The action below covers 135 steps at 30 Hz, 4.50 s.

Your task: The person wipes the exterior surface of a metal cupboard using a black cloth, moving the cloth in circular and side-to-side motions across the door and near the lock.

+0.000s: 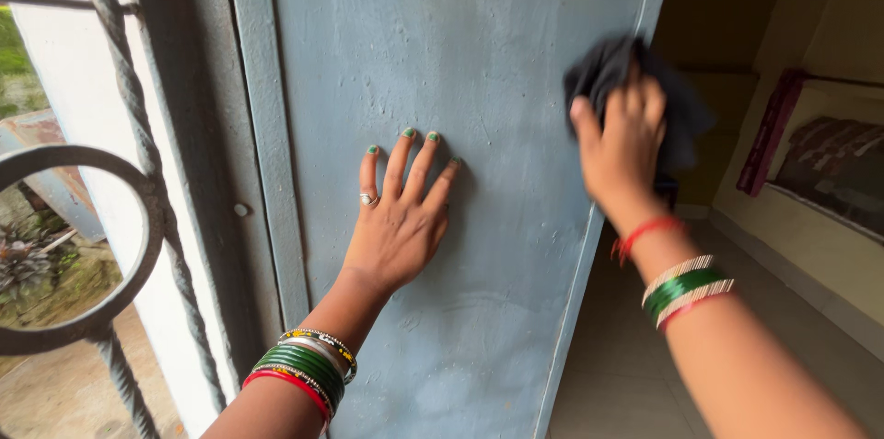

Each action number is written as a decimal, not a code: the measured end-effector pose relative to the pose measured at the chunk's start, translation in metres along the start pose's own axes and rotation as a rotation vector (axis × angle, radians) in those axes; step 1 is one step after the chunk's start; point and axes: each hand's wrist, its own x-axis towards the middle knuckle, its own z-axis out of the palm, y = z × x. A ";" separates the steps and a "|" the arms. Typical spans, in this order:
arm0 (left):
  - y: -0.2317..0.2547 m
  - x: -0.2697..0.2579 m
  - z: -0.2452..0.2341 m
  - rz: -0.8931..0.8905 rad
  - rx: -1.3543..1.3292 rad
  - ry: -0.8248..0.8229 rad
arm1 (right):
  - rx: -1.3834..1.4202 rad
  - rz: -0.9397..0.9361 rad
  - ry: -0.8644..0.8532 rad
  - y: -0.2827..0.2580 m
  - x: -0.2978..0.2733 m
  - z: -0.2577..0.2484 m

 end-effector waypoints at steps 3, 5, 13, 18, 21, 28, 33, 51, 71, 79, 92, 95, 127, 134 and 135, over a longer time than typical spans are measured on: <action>0.000 0.029 -0.007 0.055 -0.098 0.148 | 0.020 -0.030 -0.006 -0.003 -0.074 0.008; -0.001 0.056 -0.013 0.055 -0.080 0.224 | -0.006 -0.028 -0.024 -0.004 -0.106 0.006; 0.006 0.112 -0.015 0.054 0.079 0.356 | -0.113 -0.093 -0.133 -0.003 -0.109 -0.014; 0.007 0.112 -0.009 0.042 0.114 0.348 | -0.111 -0.161 -0.039 0.006 -0.037 -0.015; 0.008 0.111 -0.009 0.039 0.114 0.345 | -0.071 -0.148 0.000 0.011 0.033 -0.012; 0.009 0.110 -0.008 0.026 0.131 0.335 | 0.023 -0.031 0.006 0.014 0.145 -0.017; 0.009 0.108 -0.005 0.037 0.103 0.326 | 0.088 -0.116 0.176 0.027 0.130 0.014; 0.059 0.060 0.030 0.152 0.130 0.213 | 0.111 0.190 0.130 0.026 -0.151 0.060; 0.062 0.060 0.038 0.153 0.194 0.205 | 0.395 0.345 0.196 0.045 -0.108 0.052; 0.061 0.060 0.037 0.166 0.224 0.214 | 0.440 0.531 0.024 0.033 -0.182 0.046; 0.063 0.058 0.038 0.144 0.215 0.190 | 0.435 0.358 0.135 0.048 -0.173 0.058; 0.063 0.060 0.038 0.142 0.214 0.198 | 0.421 0.441 0.008 0.060 -0.207 0.067; 0.062 0.061 0.038 0.148 0.202 0.208 | 0.874 0.617 -0.047 0.072 -0.030 0.032; 0.063 0.059 0.038 0.146 0.193 0.212 | 0.757 1.063 -0.514 0.094 -0.211 0.027; 0.063 0.059 0.038 0.145 0.186 0.213 | 0.843 1.121 -0.492 0.098 -0.218 0.013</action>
